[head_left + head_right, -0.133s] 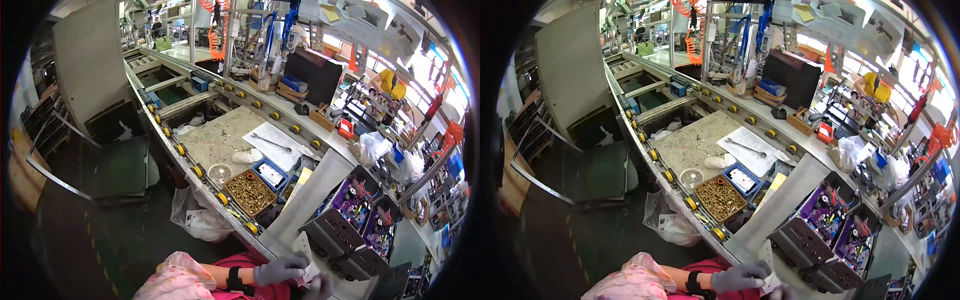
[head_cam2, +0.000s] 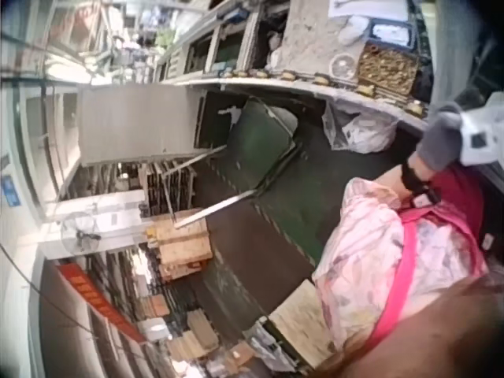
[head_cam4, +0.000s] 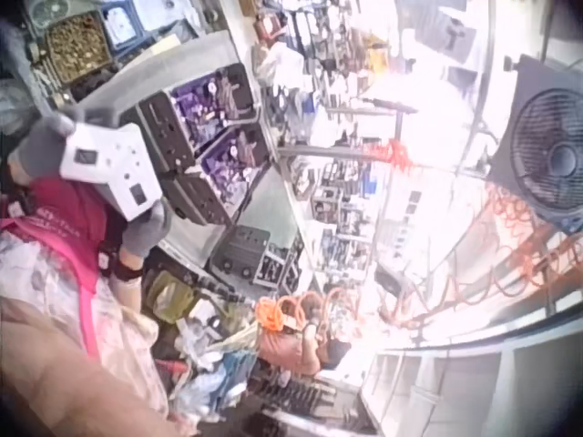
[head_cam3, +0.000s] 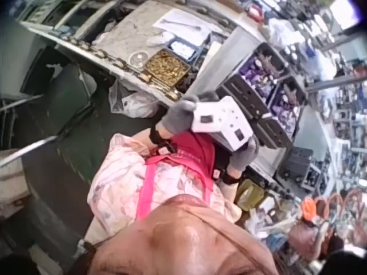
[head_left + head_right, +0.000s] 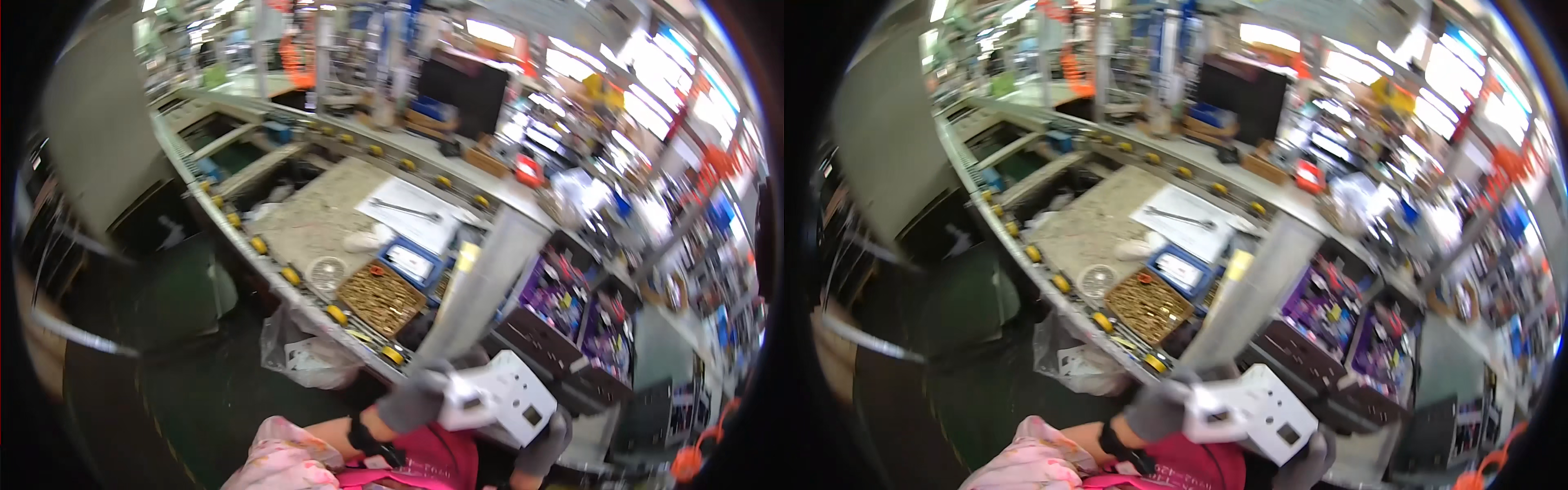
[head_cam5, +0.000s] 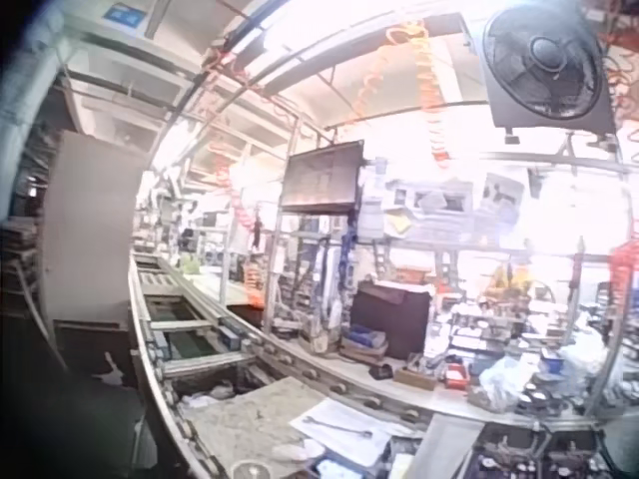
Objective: Assembling the internal circuit boards and front panels of welding machines on a factory line.
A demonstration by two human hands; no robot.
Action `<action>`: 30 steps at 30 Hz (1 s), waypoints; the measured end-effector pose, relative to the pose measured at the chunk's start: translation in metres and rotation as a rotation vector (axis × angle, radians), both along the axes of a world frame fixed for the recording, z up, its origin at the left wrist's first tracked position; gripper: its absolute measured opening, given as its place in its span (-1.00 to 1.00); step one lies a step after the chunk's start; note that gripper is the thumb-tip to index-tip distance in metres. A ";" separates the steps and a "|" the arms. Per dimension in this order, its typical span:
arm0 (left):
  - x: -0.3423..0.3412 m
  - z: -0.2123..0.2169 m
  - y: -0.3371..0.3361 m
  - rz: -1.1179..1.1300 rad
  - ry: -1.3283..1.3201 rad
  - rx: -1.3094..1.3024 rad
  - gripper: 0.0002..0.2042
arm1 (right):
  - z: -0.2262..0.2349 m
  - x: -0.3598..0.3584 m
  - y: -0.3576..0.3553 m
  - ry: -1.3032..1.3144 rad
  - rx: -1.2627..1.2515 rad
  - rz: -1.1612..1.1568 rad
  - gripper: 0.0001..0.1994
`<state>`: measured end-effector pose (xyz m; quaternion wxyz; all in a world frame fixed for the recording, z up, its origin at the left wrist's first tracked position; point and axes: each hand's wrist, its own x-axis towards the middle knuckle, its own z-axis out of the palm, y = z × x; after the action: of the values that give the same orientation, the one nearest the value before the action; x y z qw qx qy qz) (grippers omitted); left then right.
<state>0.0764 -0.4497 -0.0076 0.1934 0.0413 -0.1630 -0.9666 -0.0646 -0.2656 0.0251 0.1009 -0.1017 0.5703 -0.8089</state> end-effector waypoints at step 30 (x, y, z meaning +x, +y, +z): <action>-0.048 0.071 -0.052 -0.020 -0.328 -1.482 -0.78 | -0.001 -0.028 0.000 0.319 0.444 0.161 -0.81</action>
<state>0.0283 -0.5015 0.0635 0.1351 0.0422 -0.7969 -0.5873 -0.0923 -0.2653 0.0245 0.0935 -0.2482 0.7324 -0.6271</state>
